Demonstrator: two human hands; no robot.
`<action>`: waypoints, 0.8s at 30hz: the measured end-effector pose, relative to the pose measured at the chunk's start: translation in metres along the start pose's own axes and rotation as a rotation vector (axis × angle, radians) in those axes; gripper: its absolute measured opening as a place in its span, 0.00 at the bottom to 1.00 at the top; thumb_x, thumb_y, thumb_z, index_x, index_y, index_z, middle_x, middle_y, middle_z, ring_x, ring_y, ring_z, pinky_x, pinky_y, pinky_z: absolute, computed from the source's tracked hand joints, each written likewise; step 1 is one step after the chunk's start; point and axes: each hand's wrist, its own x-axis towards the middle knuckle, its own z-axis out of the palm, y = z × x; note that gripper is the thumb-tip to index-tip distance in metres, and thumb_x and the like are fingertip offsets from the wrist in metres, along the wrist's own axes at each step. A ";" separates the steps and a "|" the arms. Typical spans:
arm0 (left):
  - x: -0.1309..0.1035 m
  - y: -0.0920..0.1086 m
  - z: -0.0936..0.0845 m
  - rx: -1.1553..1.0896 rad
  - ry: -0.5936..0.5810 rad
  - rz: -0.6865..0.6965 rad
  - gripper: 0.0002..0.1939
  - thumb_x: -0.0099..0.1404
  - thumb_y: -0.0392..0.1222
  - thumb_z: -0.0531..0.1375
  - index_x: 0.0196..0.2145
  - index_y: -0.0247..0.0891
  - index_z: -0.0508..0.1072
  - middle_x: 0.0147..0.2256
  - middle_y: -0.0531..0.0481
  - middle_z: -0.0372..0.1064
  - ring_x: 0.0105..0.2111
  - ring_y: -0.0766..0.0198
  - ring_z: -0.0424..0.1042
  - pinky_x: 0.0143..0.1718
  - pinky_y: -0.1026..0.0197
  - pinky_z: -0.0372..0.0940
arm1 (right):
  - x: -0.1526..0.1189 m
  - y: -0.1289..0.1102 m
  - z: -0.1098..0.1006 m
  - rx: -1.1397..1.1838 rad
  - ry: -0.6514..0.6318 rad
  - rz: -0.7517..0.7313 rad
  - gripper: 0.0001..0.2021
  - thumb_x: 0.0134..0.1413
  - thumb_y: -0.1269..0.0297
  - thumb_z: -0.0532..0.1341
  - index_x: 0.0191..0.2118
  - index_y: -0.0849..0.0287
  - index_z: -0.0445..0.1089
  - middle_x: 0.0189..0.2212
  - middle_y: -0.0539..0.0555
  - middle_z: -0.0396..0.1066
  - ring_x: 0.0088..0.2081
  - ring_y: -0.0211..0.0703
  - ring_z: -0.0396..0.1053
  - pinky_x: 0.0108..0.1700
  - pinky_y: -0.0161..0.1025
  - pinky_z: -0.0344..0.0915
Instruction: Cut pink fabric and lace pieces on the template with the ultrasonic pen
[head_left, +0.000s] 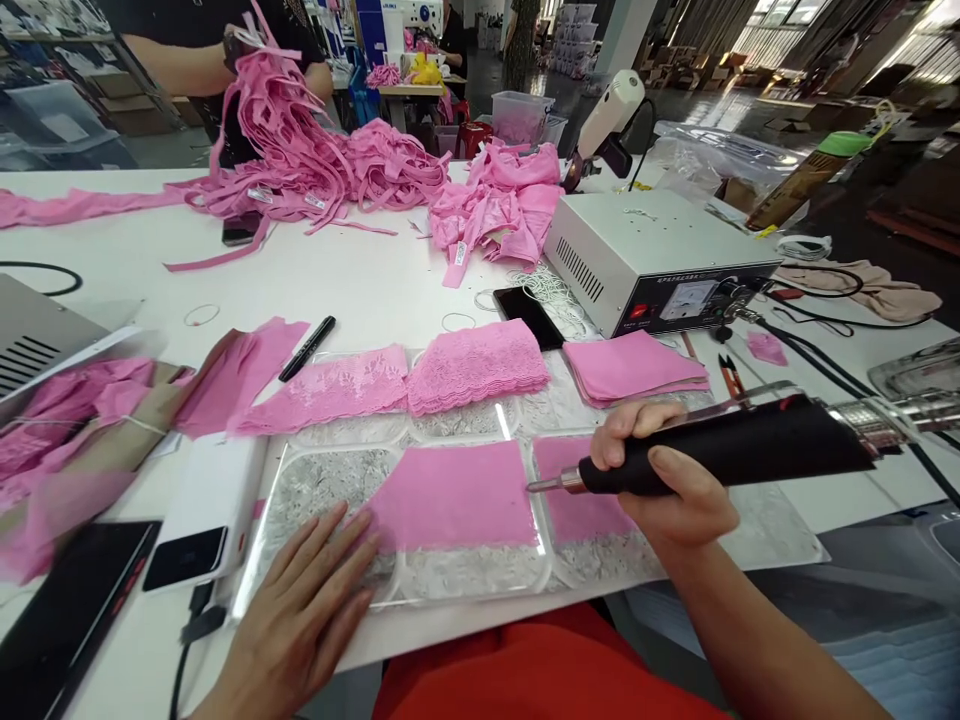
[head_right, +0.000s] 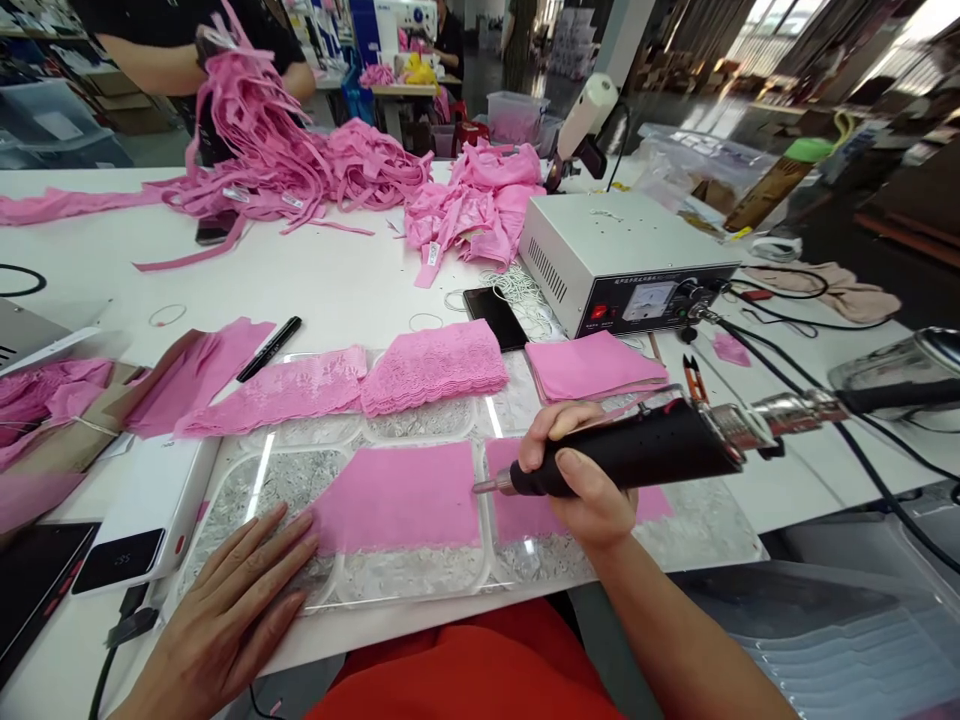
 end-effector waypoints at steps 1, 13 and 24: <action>0.000 0.000 0.000 0.002 -0.003 -0.007 0.26 0.68 0.36 0.55 0.63 0.37 0.61 0.59 0.43 0.65 0.64 0.51 0.56 0.65 0.48 0.51 | -0.002 -0.002 0.000 -0.007 -0.008 0.011 0.05 0.46 0.62 0.64 0.31 0.56 0.70 0.27 0.49 0.65 0.21 0.35 0.64 0.22 0.36 0.65; 0.002 0.002 -0.002 -0.009 -0.015 -0.023 0.28 0.68 0.35 0.56 0.65 0.39 0.58 0.59 0.44 0.65 0.64 0.50 0.56 0.64 0.47 0.54 | -0.008 -0.004 -0.002 -0.040 -0.035 0.036 0.07 0.46 0.60 0.65 0.30 0.55 0.69 0.26 0.49 0.64 0.21 0.35 0.65 0.21 0.36 0.66; 0.007 0.009 -0.003 0.024 0.006 -0.029 0.28 0.68 0.33 0.55 0.65 0.40 0.58 0.58 0.45 0.66 0.64 0.52 0.57 0.65 0.47 0.53 | 0.003 -0.007 -0.013 0.007 0.011 -0.016 0.05 0.47 0.62 0.63 0.32 0.56 0.70 0.28 0.50 0.65 0.23 0.36 0.65 0.24 0.38 0.66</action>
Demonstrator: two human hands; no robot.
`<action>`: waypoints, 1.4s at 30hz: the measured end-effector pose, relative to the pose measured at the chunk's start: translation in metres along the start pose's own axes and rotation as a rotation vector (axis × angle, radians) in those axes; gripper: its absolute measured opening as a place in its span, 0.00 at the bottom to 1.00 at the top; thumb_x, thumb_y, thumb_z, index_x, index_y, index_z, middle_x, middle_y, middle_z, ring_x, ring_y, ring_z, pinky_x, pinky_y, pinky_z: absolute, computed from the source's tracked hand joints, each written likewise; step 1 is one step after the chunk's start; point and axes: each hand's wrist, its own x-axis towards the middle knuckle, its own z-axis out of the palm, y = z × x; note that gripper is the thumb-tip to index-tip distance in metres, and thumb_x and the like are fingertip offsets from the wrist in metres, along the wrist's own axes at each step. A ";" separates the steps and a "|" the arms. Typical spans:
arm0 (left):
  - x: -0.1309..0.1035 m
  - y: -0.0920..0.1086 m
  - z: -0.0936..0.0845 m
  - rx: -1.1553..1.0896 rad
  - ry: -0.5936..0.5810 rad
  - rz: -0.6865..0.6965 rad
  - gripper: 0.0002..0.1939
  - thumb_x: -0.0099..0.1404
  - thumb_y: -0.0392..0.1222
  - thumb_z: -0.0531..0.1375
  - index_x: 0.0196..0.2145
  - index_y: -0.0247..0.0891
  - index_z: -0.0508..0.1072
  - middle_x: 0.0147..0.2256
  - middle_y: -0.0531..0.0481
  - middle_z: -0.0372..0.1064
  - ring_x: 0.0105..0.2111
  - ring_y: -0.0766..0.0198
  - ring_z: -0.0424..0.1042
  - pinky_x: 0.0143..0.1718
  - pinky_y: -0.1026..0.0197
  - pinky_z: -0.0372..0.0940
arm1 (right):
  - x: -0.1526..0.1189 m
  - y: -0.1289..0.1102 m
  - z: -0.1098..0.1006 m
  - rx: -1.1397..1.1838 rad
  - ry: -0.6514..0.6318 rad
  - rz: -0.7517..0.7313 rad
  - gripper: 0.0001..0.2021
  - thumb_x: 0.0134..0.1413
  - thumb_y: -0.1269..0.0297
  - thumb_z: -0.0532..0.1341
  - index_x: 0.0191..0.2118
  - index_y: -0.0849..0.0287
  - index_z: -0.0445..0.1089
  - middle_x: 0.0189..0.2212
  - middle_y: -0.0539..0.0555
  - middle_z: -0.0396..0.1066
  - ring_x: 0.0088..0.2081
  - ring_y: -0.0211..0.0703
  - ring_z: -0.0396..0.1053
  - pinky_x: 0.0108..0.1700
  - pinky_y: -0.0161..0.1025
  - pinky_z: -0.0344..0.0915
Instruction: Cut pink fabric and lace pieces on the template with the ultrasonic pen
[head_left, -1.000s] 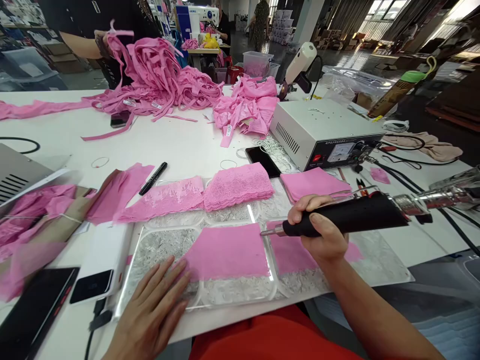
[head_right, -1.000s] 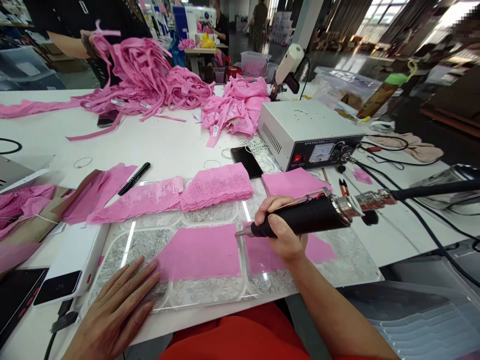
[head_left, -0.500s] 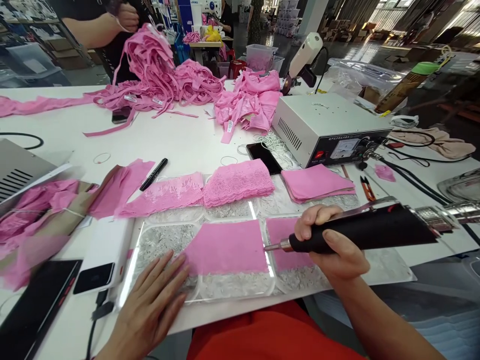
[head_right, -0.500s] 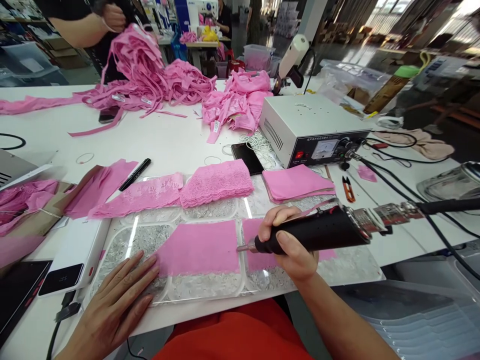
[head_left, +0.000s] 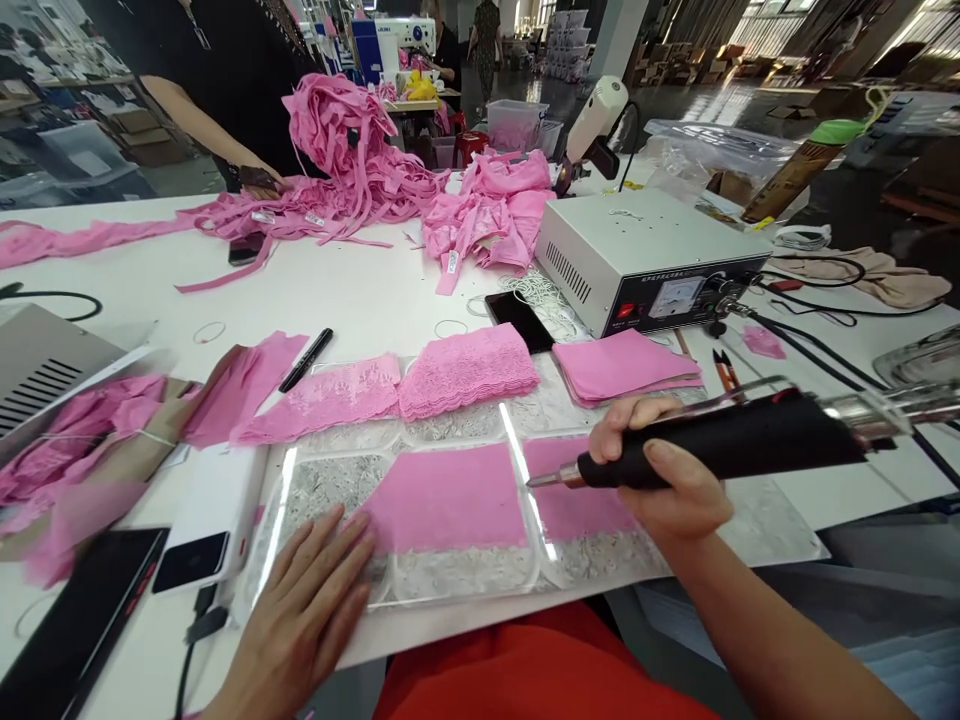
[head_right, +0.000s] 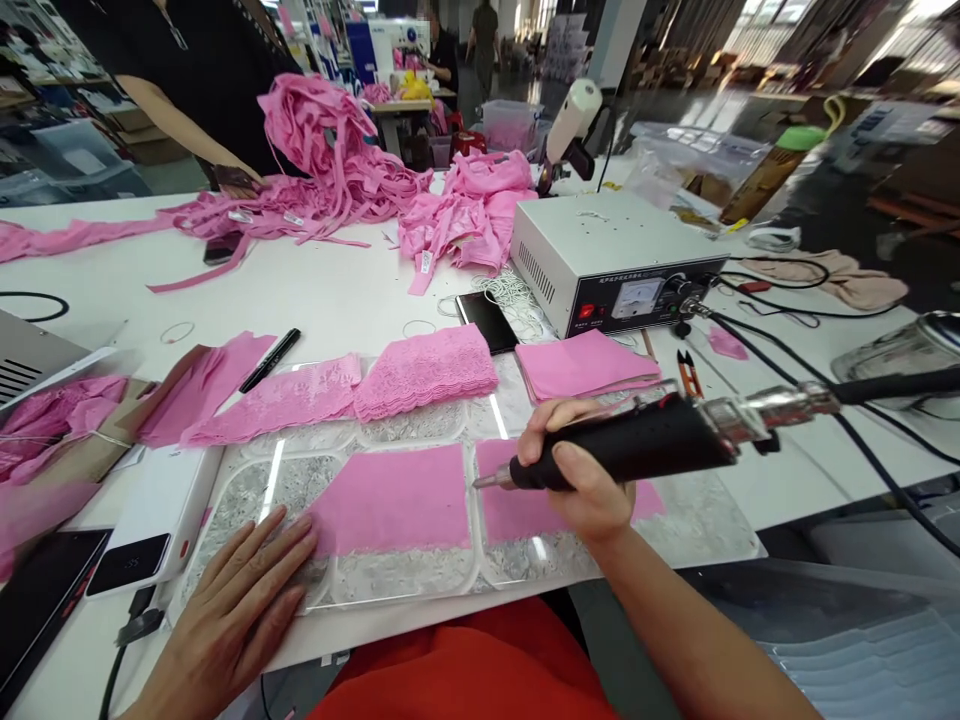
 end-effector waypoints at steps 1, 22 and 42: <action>0.006 0.007 0.000 -0.006 0.007 0.005 0.28 0.68 0.32 0.55 0.65 0.40 0.58 0.57 0.45 0.67 0.63 0.52 0.57 0.65 0.46 0.53 | 0.004 -0.001 -0.004 -0.003 0.026 -0.015 0.05 0.46 0.63 0.63 0.31 0.56 0.70 0.29 0.50 0.65 0.23 0.36 0.65 0.24 0.38 0.66; 0.107 0.100 0.058 -0.120 -0.126 0.256 0.19 0.71 0.43 0.55 0.57 0.36 0.67 0.59 0.42 0.65 0.64 0.52 0.55 0.67 0.41 0.44 | 0.024 0.011 -0.011 0.004 0.036 -0.013 0.06 0.47 0.63 0.62 0.33 0.55 0.67 0.32 0.49 0.66 0.25 0.36 0.65 0.31 0.41 0.67; 0.107 0.100 0.060 -0.102 -0.041 0.266 0.18 0.72 0.46 0.54 0.56 0.36 0.68 0.57 0.45 0.67 0.63 0.53 0.57 0.68 0.43 0.36 | 0.024 0.021 -0.010 -0.016 0.011 -0.061 0.05 0.49 0.66 0.62 0.35 0.54 0.68 0.35 0.49 0.66 0.26 0.35 0.67 0.32 0.41 0.66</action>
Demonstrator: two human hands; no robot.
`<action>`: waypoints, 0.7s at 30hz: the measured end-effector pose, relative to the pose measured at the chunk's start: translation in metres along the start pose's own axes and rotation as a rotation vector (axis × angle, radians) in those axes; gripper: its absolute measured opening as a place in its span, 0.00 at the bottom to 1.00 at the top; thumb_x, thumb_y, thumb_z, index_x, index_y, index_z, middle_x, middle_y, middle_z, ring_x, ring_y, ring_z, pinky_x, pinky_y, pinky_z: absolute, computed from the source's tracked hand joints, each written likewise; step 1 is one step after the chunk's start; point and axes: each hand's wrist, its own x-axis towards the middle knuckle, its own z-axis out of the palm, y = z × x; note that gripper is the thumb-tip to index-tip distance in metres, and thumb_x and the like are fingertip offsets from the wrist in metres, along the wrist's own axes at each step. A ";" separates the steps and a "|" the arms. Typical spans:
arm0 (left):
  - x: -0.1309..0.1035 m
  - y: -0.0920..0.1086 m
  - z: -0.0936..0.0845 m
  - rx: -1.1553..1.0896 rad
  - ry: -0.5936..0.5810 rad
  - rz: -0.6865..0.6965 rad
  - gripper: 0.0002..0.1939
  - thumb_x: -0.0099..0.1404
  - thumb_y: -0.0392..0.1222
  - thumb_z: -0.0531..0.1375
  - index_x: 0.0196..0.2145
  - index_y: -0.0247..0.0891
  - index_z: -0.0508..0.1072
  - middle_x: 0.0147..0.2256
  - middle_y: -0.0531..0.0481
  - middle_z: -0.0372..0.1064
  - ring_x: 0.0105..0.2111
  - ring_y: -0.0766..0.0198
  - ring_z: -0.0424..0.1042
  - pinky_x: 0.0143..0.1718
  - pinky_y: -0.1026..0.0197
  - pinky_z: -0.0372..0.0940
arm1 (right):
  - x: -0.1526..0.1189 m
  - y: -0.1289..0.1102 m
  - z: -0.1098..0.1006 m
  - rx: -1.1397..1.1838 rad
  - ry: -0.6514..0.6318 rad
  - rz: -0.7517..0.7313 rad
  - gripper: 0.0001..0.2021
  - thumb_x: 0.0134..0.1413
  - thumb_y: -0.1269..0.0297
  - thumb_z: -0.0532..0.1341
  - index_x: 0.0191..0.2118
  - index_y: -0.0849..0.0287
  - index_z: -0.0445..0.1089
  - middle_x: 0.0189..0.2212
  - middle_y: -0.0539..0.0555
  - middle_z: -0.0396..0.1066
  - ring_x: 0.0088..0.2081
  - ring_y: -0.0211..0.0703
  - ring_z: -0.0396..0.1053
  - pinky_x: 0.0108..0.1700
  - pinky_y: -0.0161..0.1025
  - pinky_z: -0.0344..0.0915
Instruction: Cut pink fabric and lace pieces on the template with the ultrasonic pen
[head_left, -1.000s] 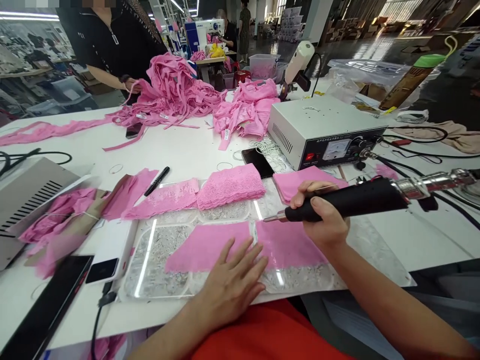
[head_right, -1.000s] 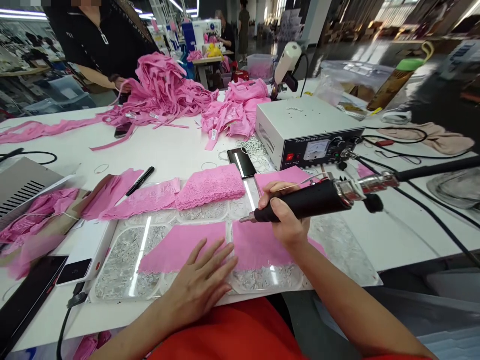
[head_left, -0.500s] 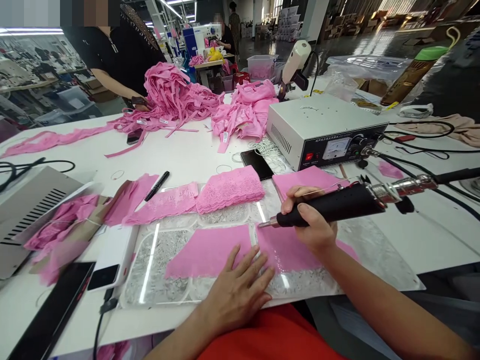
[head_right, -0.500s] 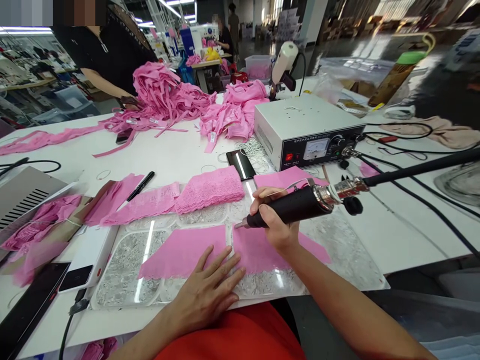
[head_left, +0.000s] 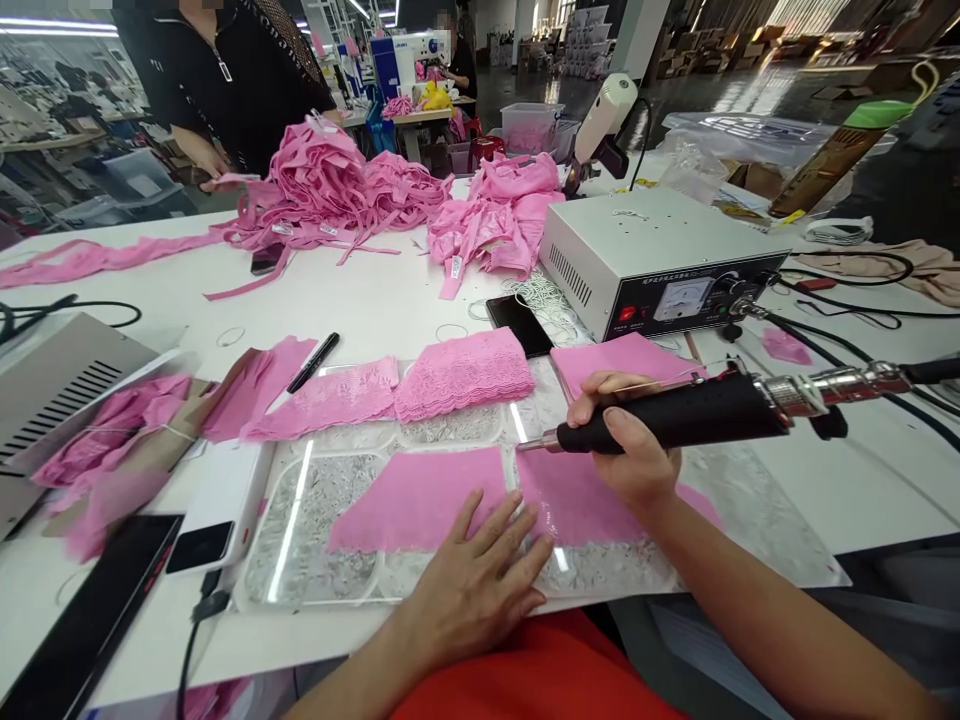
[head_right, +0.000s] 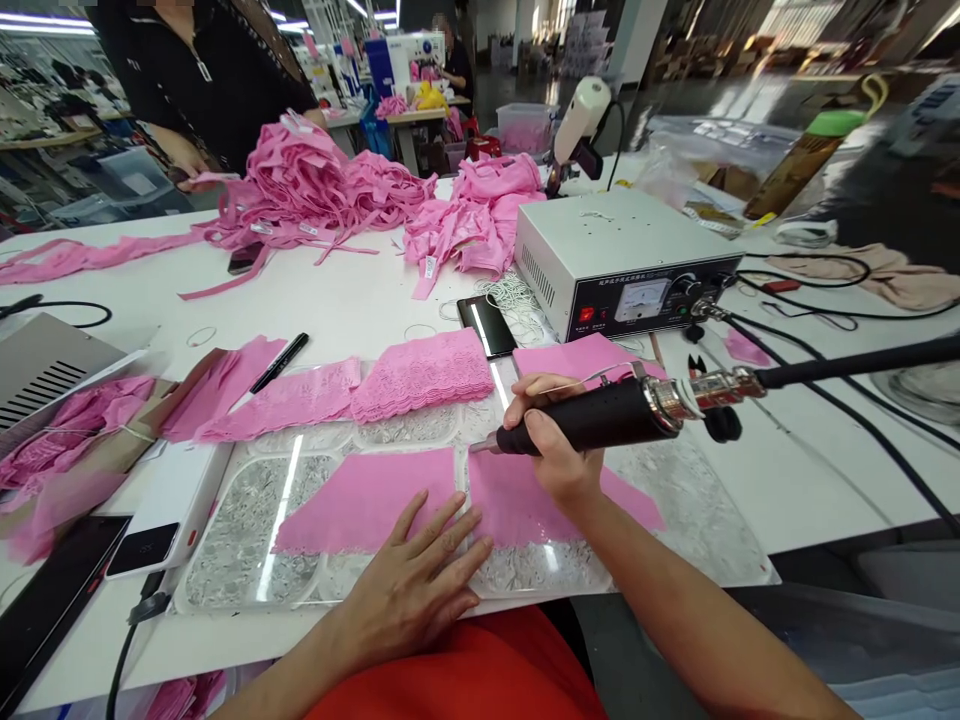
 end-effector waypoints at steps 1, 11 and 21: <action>0.000 0.000 0.000 -0.001 0.009 -0.001 0.18 0.72 0.46 0.53 0.55 0.36 0.68 0.56 0.46 0.68 0.63 0.53 0.58 0.68 0.44 0.35 | 0.000 0.000 0.000 0.000 -0.002 -0.001 0.05 0.49 0.66 0.62 0.35 0.55 0.68 0.35 0.49 0.66 0.26 0.35 0.67 0.32 0.41 0.67; 0.003 0.000 -0.001 -0.002 0.035 -0.003 0.18 0.73 0.47 0.52 0.54 0.37 0.70 0.54 0.48 0.70 0.60 0.54 0.62 0.68 0.45 0.35 | 0.000 0.004 -0.001 -0.003 -0.061 -0.040 0.02 0.53 0.68 0.62 0.34 0.56 0.67 0.33 0.49 0.67 0.27 0.36 0.68 0.32 0.41 0.68; -0.001 0.001 0.000 -0.016 0.066 0.007 0.16 0.72 0.43 0.54 0.53 0.36 0.70 0.53 0.46 0.71 0.61 0.54 0.62 0.67 0.44 0.43 | -0.004 -0.007 -0.006 0.129 0.000 0.026 0.05 0.47 0.66 0.62 0.33 0.57 0.70 0.30 0.49 0.66 0.24 0.35 0.67 0.27 0.38 0.65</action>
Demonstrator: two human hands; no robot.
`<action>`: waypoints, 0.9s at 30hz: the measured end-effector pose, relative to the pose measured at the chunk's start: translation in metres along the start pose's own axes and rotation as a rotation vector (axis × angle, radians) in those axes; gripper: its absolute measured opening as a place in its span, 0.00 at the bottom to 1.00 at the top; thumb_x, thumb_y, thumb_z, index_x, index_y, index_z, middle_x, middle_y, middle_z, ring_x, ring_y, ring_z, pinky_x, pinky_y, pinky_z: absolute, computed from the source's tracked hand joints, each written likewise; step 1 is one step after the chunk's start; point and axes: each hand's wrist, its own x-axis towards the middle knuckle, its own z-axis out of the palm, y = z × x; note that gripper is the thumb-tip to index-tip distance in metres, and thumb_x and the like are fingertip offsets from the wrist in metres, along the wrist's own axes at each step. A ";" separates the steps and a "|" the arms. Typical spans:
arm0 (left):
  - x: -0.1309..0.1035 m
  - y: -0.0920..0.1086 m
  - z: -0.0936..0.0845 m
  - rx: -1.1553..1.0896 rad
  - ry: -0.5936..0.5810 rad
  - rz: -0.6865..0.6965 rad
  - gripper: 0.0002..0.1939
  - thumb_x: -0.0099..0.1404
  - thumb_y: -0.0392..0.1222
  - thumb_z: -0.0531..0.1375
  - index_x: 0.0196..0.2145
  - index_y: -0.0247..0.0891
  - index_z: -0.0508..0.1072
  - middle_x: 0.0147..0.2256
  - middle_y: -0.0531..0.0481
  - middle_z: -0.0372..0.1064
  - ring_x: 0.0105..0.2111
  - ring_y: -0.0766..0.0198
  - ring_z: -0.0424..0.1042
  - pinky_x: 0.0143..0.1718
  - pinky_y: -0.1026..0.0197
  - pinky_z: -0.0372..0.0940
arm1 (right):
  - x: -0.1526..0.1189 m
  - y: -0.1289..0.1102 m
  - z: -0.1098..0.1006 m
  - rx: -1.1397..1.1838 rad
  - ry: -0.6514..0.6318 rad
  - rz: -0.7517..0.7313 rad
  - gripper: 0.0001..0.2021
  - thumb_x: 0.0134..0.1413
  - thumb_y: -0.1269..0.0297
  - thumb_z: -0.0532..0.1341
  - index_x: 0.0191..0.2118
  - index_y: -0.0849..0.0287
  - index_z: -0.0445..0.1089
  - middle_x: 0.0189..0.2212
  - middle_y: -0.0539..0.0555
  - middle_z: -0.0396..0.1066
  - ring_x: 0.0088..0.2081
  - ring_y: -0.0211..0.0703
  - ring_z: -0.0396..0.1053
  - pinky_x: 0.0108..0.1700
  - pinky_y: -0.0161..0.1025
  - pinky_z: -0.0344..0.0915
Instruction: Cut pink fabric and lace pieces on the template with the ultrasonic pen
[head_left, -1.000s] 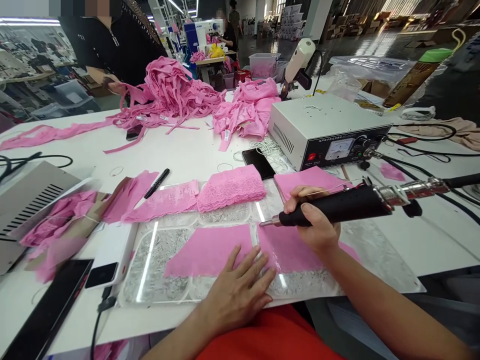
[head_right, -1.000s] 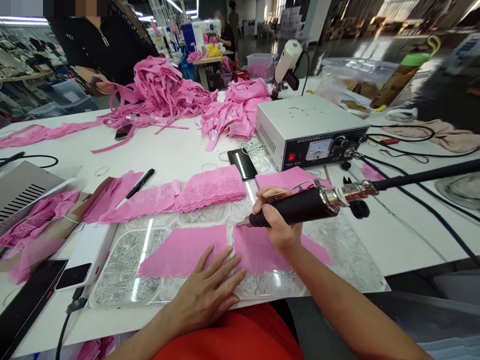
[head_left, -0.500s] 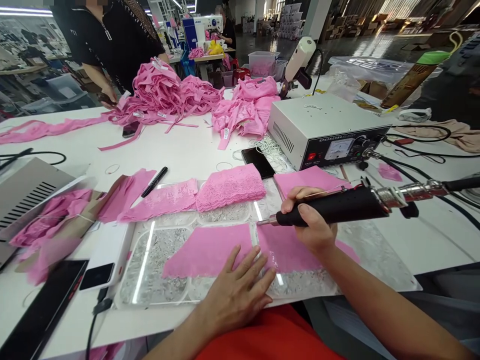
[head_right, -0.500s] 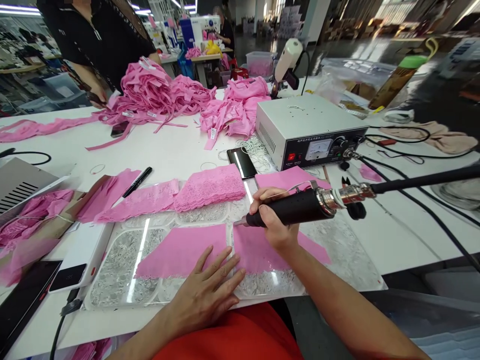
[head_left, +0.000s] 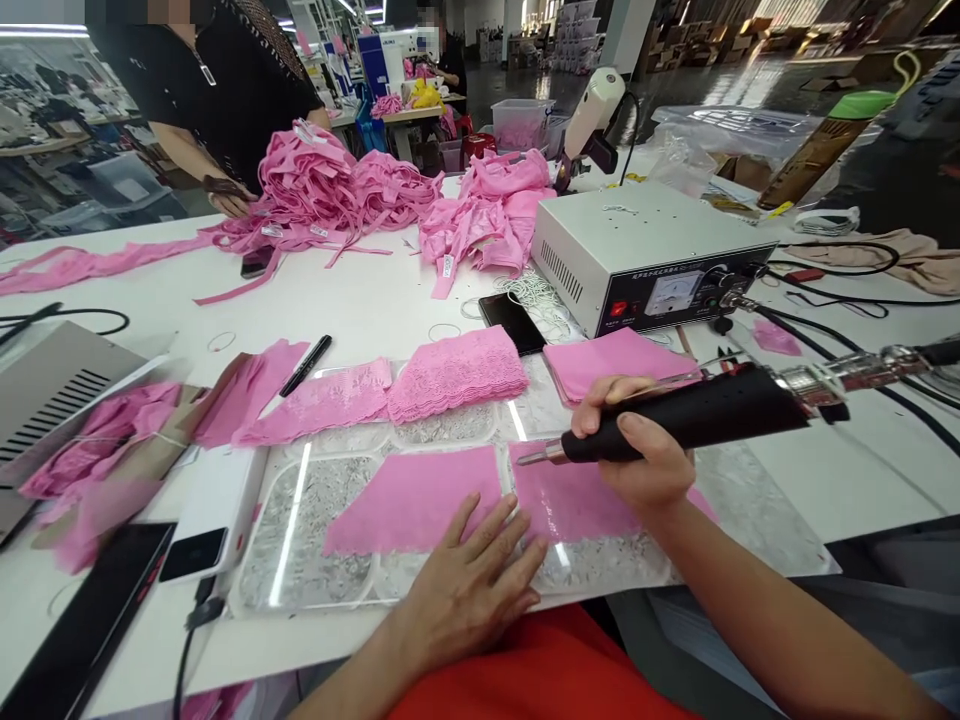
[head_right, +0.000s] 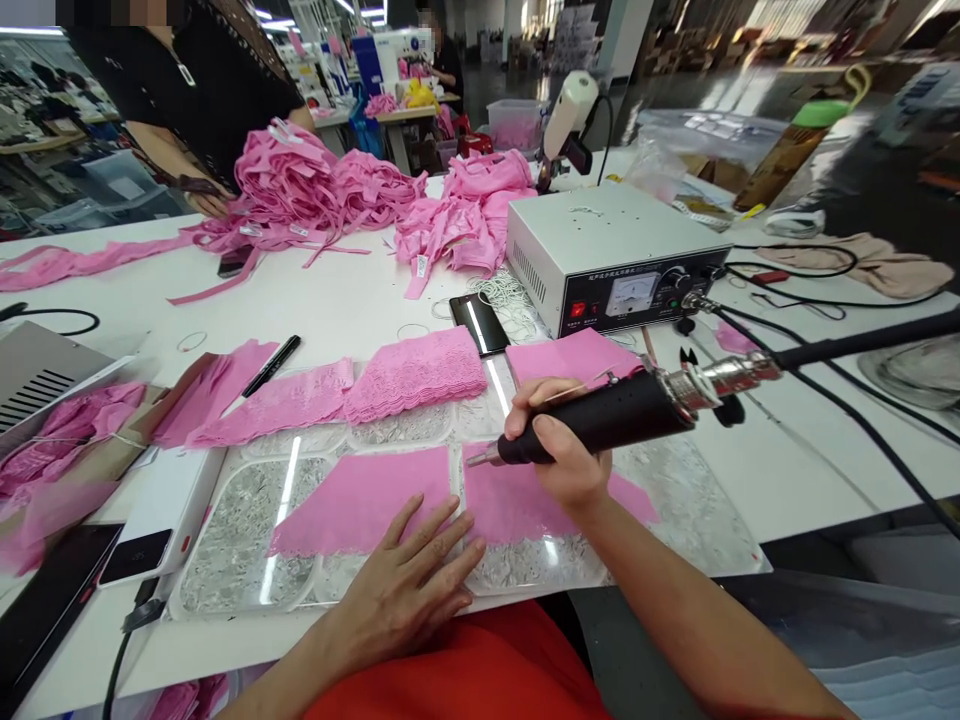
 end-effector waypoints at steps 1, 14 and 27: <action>0.000 0.000 0.000 -0.001 0.005 -0.003 0.15 0.71 0.43 0.54 0.52 0.36 0.70 0.52 0.46 0.72 0.60 0.54 0.62 0.67 0.44 0.43 | -0.001 -0.001 -0.001 0.007 -0.010 0.013 0.05 0.47 0.66 0.62 0.33 0.57 0.70 0.30 0.50 0.66 0.24 0.35 0.67 0.27 0.38 0.65; 0.001 0.000 -0.001 -0.011 0.020 0.005 0.15 0.71 0.43 0.55 0.52 0.35 0.70 0.50 0.46 0.73 0.59 0.53 0.64 0.67 0.44 0.46 | -0.006 0.001 -0.001 -0.053 -0.097 0.026 0.04 0.50 0.65 0.63 0.33 0.56 0.69 0.30 0.49 0.67 0.25 0.36 0.67 0.28 0.38 0.67; 0.000 0.000 -0.002 -0.041 0.019 0.031 0.16 0.71 0.42 0.55 0.53 0.35 0.70 0.50 0.43 0.73 0.62 0.53 0.59 0.66 0.43 0.48 | -0.010 -0.015 -0.003 0.066 -0.157 0.173 0.04 0.49 0.64 0.63 0.33 0.56 0.71 0.29 0.50 0.67 0.23 0.35 0.67 0.22 0.36 0.67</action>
